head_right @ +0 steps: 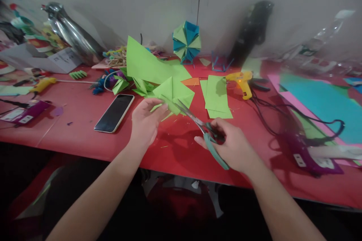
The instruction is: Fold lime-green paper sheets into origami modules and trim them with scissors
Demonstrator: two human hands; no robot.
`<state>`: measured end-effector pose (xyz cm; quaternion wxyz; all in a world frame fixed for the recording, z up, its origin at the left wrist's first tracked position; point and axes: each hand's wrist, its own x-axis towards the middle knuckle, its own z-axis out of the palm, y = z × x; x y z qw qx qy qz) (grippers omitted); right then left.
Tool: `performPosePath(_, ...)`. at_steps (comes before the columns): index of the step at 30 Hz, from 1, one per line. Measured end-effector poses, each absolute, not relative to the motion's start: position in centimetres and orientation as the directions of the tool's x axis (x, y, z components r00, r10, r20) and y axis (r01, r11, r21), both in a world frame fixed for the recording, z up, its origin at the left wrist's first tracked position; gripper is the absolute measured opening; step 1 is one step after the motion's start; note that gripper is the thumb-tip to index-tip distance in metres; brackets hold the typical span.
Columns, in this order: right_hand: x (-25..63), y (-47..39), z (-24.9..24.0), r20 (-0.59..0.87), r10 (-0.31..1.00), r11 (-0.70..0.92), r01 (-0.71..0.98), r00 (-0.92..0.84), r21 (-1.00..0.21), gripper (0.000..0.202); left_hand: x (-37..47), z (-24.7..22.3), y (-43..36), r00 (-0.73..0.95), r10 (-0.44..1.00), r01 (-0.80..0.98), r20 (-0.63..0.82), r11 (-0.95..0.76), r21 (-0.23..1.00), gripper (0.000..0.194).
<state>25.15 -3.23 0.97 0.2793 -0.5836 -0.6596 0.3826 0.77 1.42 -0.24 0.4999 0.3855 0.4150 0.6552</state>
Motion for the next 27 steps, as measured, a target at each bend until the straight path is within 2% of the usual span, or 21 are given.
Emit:
performPosePath(3,25.00,-3.16,0.93,-0.102,0.986,-0.007,0.582,-0.130,-0.813,0.039,0.75,-0.29,1.42,-0.197,0.976,-0.349,0.094,-0.159,0.923,0.025)
performPosePath(10,25.55,-3.09,0.83,-0.133,0.973,0.004,0.590,-0.188,-0.807,0.035,0.83,-0.46,1.62,-0.190,0.975,-0.398,0.119,-0.188,0.898,0.028)
performPosePath(27,25.14,-2.97,0.72,-0.154,0.972,-0.020,0.590,-0.178,-0.807,0.034,0.89,-0.74,1.55,-0.171,0.972,-0.361,0.160,-0.213,0.908,0.023)
